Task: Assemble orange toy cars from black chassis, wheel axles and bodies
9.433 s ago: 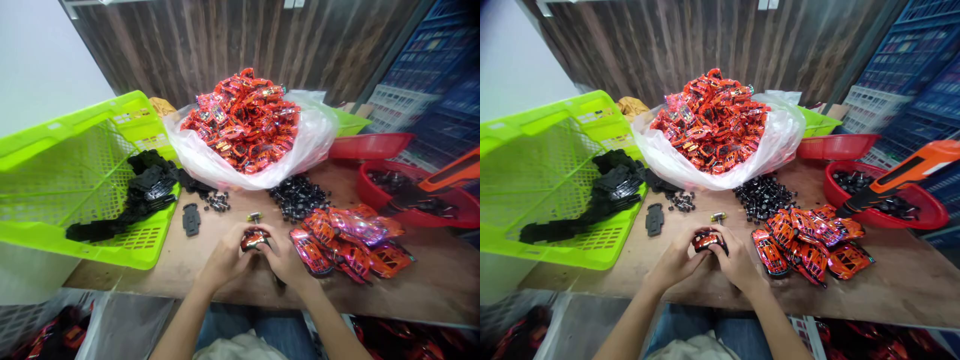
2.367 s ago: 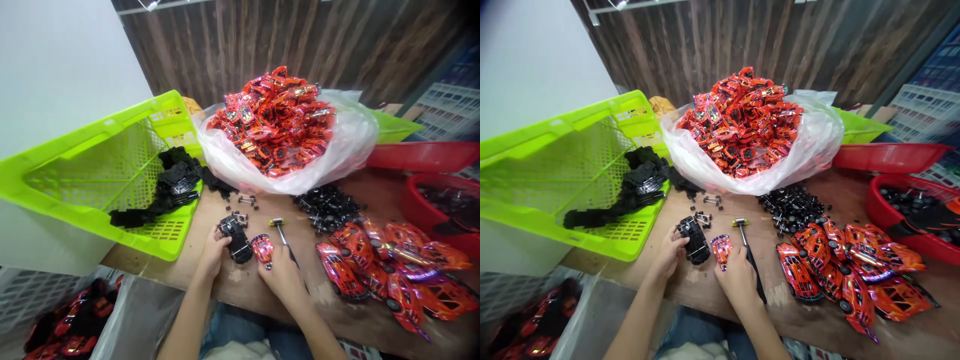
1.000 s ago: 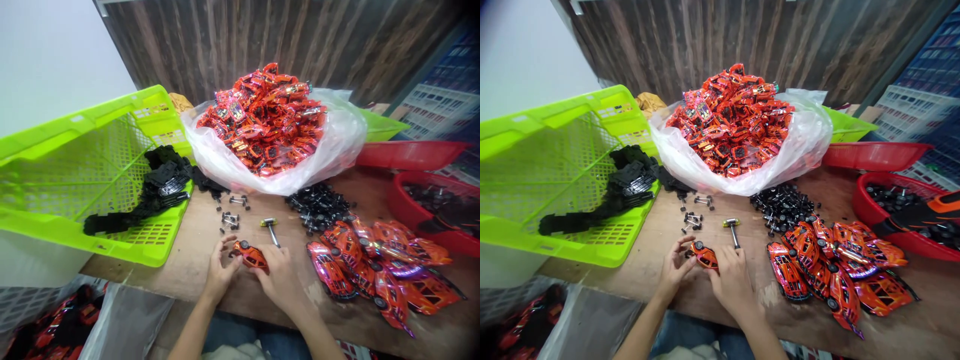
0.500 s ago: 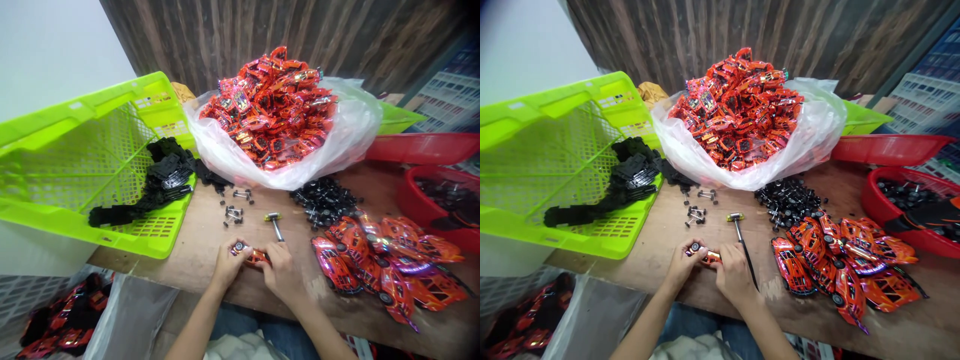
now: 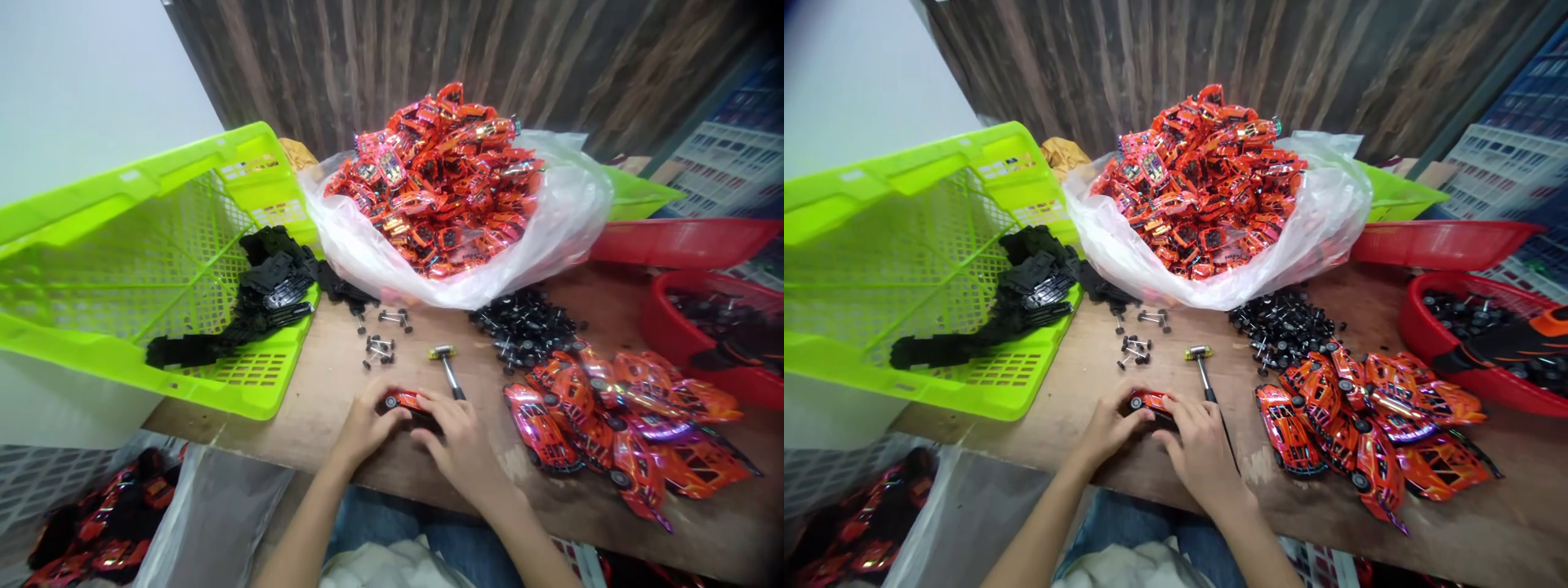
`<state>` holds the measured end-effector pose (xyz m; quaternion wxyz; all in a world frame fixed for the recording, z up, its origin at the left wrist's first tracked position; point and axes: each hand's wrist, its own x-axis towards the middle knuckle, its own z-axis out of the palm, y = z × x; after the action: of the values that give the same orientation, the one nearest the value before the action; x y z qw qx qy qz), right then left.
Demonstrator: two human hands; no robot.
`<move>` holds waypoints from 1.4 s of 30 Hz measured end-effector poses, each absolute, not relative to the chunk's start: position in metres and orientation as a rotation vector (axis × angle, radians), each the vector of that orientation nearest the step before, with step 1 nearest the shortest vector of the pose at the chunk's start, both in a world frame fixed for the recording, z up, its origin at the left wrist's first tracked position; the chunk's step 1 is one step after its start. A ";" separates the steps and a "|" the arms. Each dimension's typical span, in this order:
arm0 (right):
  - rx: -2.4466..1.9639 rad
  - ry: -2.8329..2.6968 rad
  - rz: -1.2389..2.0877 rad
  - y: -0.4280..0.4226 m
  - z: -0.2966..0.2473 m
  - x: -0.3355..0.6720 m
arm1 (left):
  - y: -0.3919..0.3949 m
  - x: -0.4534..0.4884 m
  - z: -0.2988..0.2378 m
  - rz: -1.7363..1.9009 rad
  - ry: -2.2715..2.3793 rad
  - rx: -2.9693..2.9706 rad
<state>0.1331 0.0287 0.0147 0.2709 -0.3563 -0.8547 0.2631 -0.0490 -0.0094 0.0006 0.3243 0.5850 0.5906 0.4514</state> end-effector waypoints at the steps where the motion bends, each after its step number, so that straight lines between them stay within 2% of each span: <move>1: -0.962 -2.298 0.619 0.025 0.012 0.131 | -0.008 -0.047 -0.001 1.219 1.495 1.513; 7: -1.147 -2.158 0.591 0.019 -0.002 0.120 | -0.001 -0.045 -0.005 1.340 1.466 1.432; 11: -1.134 -2.123 0.625 0.025 -0.001 0.120 | -0.002 -0.041 0.003 1.264 1.523 1.511; 16: -1.387 -2.241 0.267 0.049 0.006 0.108 | -0.012 -0.016 0.008 1.339 1.715 1.210; 19: -1.415 -2.261 0.226 0.057 0.008 0.104 | -0.009 -0.014 0.007 1.342 1.750 1.038; 22: -1.467 -2.222 0.202 0.048 0.005 0.119 | 0.002 -0.026 0.006 1.195 1.806 1.089; 26: -1.677 -2.258 -0.017 0.025 -0.007 0.163 | 0.017 -0.040 0.004 1.101 1.853 1.289; 28: -1.737 -2.279 0.060 0.016 -0.010 0.183 | 0.023 -0.039 0.000 1.103 1.822 1.342; 33: -1.682 -1.902 0.672 -0.015 0.003 0.213 | 0.033 -0.030 -0.016 1.123 1.815 1.232; 42: -1.702 -1.760 0.835 -0.078 -0.020 0.214 | 0.037 -0.031 -0.016 1.129 1.856 1.202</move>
<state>0.2138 -0.0783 -0.0198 0.2739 -0.6328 -0.6544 0.3105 -0.0306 0.0367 -0.0159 0.3235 0.4580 0.7074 0.4303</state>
